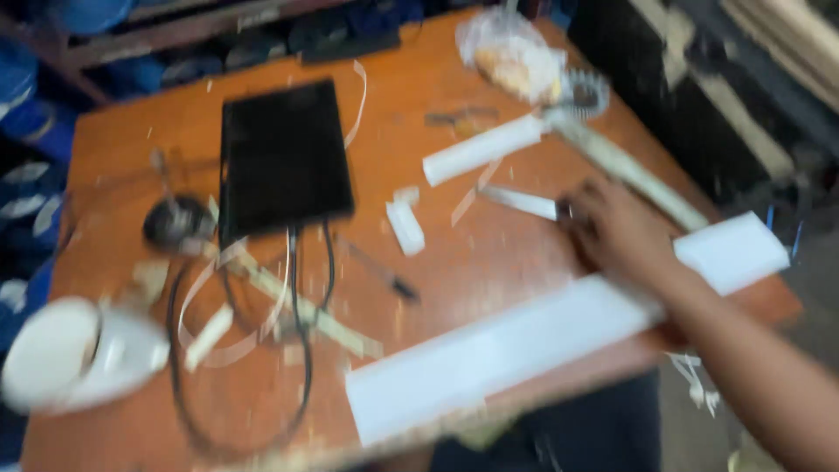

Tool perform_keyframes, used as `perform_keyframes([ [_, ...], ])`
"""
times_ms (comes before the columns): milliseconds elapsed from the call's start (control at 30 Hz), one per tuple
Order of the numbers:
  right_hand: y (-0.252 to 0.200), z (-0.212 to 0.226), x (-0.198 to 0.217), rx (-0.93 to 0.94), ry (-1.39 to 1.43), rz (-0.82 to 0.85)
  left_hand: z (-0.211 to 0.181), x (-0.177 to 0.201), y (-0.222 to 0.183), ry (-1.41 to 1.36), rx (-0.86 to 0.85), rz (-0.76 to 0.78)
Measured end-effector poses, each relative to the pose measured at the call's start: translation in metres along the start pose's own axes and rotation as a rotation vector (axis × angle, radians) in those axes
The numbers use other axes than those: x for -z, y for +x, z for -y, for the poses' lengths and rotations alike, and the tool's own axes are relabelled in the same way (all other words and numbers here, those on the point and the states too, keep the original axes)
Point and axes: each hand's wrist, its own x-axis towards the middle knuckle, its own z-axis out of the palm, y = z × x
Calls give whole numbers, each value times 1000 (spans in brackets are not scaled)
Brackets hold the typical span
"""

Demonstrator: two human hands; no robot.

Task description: Tracing and cutting insulation templates from paper and installing them into a motor stator

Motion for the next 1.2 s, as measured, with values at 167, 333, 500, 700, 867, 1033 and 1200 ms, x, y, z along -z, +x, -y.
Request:
perform_keyframes([
  [167,12,-6,-10,-119,-44,-8,44,67,138,-4,-45,-56],
  [333,24,0,-5,-44,63,-79,29,101,152,-22,-77,-19],
  [500,20,0,-9,-17,115,-132,37,43,112,-60,-76,-19],
  [700,19,-18,-12,81,19,-67,4,32,-31,-95,-10,-44],
  [867,44,2,-5,86,-42,-27,-44,73,-137,-164,74,-94],
  [1033,61,117,-28,153,186,27,-112,139,-272,-222,-137,-189],
  [1200,76,203,-41,181,107,350,-120,176,-303,-83,-101,-532],
])
